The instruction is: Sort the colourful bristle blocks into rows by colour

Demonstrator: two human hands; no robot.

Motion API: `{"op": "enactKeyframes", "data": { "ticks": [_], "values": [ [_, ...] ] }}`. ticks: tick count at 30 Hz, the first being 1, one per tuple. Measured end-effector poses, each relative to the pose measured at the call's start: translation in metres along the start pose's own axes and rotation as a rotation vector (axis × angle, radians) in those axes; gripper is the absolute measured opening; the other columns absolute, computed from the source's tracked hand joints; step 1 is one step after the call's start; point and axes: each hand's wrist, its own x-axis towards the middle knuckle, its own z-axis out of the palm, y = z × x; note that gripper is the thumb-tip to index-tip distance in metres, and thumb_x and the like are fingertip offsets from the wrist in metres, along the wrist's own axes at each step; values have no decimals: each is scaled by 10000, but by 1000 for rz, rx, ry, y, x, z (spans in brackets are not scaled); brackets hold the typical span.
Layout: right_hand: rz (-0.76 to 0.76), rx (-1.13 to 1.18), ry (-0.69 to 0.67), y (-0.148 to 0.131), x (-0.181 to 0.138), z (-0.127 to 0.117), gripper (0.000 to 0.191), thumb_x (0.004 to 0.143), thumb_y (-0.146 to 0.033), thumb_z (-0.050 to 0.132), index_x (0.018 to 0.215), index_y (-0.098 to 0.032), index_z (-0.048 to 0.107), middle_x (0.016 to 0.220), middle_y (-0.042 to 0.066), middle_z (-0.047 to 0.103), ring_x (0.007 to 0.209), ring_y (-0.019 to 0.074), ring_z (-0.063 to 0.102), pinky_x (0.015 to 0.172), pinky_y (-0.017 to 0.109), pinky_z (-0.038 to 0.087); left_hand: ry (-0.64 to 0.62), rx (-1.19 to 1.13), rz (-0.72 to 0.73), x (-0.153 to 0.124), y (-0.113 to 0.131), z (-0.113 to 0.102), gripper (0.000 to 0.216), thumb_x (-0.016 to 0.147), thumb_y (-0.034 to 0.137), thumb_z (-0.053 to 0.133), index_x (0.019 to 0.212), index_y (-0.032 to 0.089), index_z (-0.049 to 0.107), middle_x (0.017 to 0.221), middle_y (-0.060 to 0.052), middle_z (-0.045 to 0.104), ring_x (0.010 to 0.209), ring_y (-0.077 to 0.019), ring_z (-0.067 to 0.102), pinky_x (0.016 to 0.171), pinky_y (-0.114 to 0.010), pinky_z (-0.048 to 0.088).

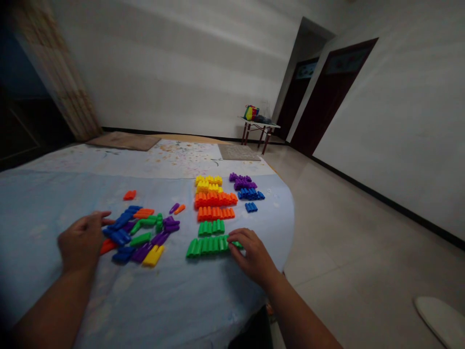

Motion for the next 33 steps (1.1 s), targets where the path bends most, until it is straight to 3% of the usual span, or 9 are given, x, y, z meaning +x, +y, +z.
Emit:
{"op": "enactKeyframes", "data": {
  "ticks": [6, 13, 21, 27, 30, 33],
  "values": [
    [-19, 68, -47, -20, 13, 20, 140, 857, -196, 524, 949, -205, 629, 987, 77, 647, 958, 179, 594, 862, 346, 476, -30, -11, 24, -3, 3, 2, 357, 797, 404, 433, 838, 160, 690, 752, -47, 694, 818, -189, 624, 807, -313, 471],
    [-179, 68, -268, -77, 56, 63, 193, 838, -188, 562, 1019, -208, 627, 1036, 68, 643, 1004, 175, 577, 894, 328, 433, -18, -38, 12, -6, 5, 0, 368, 806, 434, 409, 824, 183, 677, 707, -32, 681, 790, -184, 632, 781, -297, 468],
    [-174, -279, -432, -109, 80, 115, 290, 818, -337, 583, 1030, -144, 626, 979, 123, 633, 927, 266, 571, 772, 390, 470, -24, -52, 17, -4, 1, 0, 367, 801, 442, 418, 805, 182, 678, 723, -35, 689, 829, -194, 634, 835, -309, 466],
    [-252, -313, -509, -108, 80, 118, 254, 847, -261, 507, 1042, -139, 614, 1003, 125, 622, 909, 241, 578, 752, 362, 484, -32, -44, -1, -5, 6, -2, 377, 808, 449, 407, 846, 190, 679, 725, -37, 686, 802, -195, 632, 805, -316, 469],
    [-315, -275, -587, -106, 78, 111, 287, 813, -323, 563, 1058, -182, 615, 1006, 88, 630, 896, 221, 589, 738, 328, 489, -36, -16, -5, -5, 8, -2, 365, 802, 444, 417, 839, 194, 680, 737, -35, 686, 843, -204, 630, 821, -323, 464],
    [-270, -269, -589, -106, 79, 108, 309, 791, -377, 600, 1041, -199, 632, 1017, 80, 636, 914, 230, 594, 726, 320, 490, -45, -4, -6, -4, 8, -3, 349, 792, 431, 430, 852, 195, 681, 733, -26, 681, 836, -207, 630, 807, -325, 467]
  ]
}}
